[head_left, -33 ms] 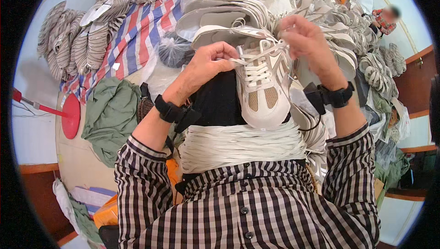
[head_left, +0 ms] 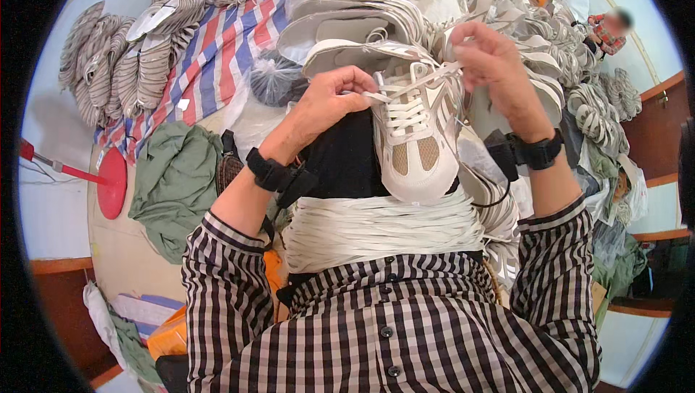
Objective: The recorder is lacing a white athletic shoe in a manufacturing or assembly setting.
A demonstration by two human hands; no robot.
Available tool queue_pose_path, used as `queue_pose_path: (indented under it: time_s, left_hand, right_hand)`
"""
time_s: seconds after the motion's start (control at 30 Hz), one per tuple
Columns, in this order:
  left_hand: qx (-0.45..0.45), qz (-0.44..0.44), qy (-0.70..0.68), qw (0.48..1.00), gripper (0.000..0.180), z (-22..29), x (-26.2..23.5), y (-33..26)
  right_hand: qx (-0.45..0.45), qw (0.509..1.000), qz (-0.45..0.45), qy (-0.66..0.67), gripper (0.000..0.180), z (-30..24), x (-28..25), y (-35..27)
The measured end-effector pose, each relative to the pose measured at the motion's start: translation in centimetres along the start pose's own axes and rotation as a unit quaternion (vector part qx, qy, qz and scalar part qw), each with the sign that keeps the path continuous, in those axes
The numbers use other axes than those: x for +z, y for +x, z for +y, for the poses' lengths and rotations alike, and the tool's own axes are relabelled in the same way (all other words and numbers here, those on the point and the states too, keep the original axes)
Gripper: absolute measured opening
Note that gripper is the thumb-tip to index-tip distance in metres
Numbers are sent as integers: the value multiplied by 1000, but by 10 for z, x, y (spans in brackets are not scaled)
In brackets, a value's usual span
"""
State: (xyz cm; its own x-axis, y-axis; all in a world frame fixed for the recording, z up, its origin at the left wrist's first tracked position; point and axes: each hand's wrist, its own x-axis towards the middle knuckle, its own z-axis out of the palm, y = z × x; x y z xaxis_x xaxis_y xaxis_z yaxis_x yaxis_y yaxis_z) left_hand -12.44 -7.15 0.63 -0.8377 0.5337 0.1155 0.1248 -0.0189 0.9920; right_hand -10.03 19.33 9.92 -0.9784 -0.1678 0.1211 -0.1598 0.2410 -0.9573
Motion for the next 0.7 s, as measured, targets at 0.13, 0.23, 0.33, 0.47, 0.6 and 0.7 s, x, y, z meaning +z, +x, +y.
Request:
queue_pose_path:
  time_s: [0.13,0.23,0.33,0.47,0.6,0.7]
  left_hand:
    - [-11,-36,22,999,23,-15,2,9]
    - [13,-30,12,999,23,-23,4,15]
    - [64,15,51,997,24,-28,9,19]
    - [79,89,160,980,31,-31,21,16]
    - [180,93,292,935,30,-29,21,17]
    - [179,65,314,930,28,-28,18,22]
  right_hand:
    - [16,996,24,80,15,-13,-24,-3]
    - [37,994,39,93,13,-22,-36,-3]
    - [34,993,29,114,13,-29,-45,2]
    - [29,997,14,77,13,-30,-59,20]
    - [4,998,61,10,13,-32,-94,55]
    - [69,996,49,-28,13,-27,-117,65]
